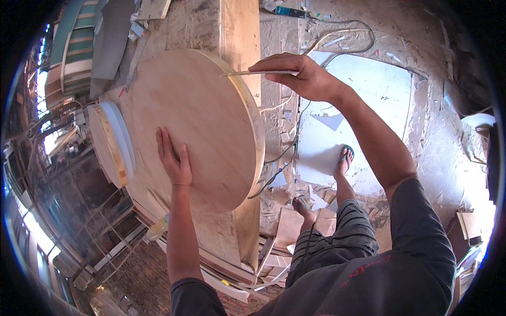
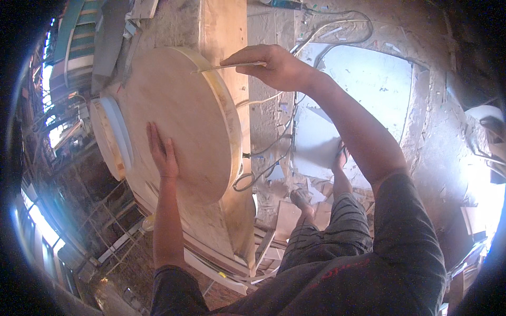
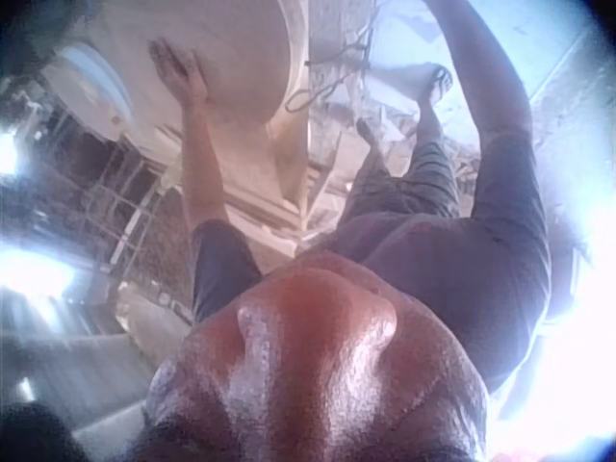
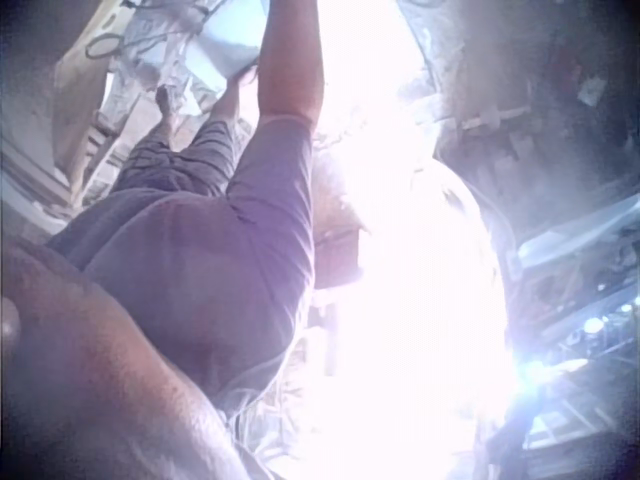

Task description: The person applies a liquid finish to the edge of a circular wooden disc using a cloth. They repeatedly rub the finish along the perimeter, occasionally re-wetting the cloth from a bottle. The person works on one disc at a time in a cluttered workshop.

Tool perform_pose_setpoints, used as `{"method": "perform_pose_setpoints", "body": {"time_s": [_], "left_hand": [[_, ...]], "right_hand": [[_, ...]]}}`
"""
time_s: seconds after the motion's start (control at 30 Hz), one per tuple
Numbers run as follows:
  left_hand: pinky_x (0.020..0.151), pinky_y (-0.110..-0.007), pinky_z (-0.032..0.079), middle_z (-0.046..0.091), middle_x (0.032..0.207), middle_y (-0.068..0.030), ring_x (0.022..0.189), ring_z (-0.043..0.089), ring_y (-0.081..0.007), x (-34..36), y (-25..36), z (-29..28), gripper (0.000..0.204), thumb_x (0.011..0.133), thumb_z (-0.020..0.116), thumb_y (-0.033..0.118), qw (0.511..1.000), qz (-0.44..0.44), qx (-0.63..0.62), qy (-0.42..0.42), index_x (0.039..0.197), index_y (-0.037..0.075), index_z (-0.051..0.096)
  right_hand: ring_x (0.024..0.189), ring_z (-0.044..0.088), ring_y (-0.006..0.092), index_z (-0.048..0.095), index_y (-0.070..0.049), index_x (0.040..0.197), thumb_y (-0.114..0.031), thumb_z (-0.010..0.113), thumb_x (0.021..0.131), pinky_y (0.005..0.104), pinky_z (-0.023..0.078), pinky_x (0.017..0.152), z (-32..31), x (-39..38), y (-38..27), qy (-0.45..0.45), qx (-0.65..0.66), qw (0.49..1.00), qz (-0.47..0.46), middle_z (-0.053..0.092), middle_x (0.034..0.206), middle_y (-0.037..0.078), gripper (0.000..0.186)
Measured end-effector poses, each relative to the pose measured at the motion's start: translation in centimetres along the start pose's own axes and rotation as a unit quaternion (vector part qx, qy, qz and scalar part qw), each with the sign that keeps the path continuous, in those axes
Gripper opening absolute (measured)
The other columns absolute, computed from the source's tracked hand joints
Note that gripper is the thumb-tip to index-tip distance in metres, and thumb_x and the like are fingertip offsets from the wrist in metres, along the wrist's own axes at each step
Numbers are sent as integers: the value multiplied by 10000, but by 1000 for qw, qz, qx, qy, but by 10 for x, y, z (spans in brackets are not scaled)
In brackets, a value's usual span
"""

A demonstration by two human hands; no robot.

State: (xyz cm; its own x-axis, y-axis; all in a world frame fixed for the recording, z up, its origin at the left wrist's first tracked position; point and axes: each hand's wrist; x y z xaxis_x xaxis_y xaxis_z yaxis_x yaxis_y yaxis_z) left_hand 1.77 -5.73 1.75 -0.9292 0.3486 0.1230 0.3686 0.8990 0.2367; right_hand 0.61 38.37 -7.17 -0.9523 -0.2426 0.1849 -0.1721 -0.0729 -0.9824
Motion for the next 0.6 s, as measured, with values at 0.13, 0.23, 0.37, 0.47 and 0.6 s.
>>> {"method": "perform_pose_setpoints", "body": {"time_s": [0.13, 0.23, 0.37, 0.47, 0.6], "left_hand": [[1290, -501, 229, 313, 1711, -245, 1591, 282, -410, 2, 5, -2, 737, 1037, 615, 344, 1000, -2, -13, -5, 1643, 7, 364], [1292, -502, 225, 310, 1713, -243, 1595, 274, -410, 3, 7, -2, 743, 1045, 602, 366, 1000, -11, -13, -10, 1642, -3, 358], [1294, -503, 223, 301, 1717, -240, 1600, 262, -409, 2, 7, 0, 747, 1054, 586, 390, 999, -23, -27, -11, 1639, -14, 357], [1295, -501, 223, 299, 1715, -247, 1601, 257, -410, 2, 3, -1, 746, 1060, 579, 401, 1000, -13, -25, -14, 1639, -14, 356], [1294, -500, 223, 299, 1711, -260, 1601, 258, -415, 4, 9, -1, 749, 1063, 566, 425, 999, -22, -28, -12, 1634, -16, 364]], "right_hand": [[1258, 669, 244, 727, -117, 1361, -103, 651, 1055, 369, 537, 1112, -12, 3, 6, -3, -22, 1000, -18, 716, 1345, 90, 316], [1261, 667, 241, 730, -119, 1358, -93, 648, 1056, 374, 538, 1114, -18, 20, 12, 3, -32, 999, -33, 716, 1345, 90, 315], [1245, 678, 262, 752, -114, 1325, -91, 673, 1019, 398, 521, 1124, -13, 30, 20, -22, -12, 999, -23, 733, 1327, 97, 317], [1261, 661, 257, 760, -128, 1325, 18, 701, 954, 378, 522, 1132, -18, 20, 24, -49, -29, 997, -42, 717, 1354, 82, 403], [1236, 662, 263, 779, -137, 1299, 74, 717, 874, 391, 528, 1099, -21, -3, 42, -48, -57, 994, -75, 743, 1314, 82, 478]]}}
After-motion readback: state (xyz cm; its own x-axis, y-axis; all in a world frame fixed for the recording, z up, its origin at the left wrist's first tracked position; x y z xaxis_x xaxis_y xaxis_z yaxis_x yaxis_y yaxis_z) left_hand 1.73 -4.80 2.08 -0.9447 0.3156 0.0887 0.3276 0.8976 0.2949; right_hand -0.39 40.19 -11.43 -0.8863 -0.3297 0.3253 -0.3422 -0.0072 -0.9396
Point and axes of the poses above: each hand's wrist, its own x-axis towards the middle knuckle, its own z-axis out of the palm, y = z × x
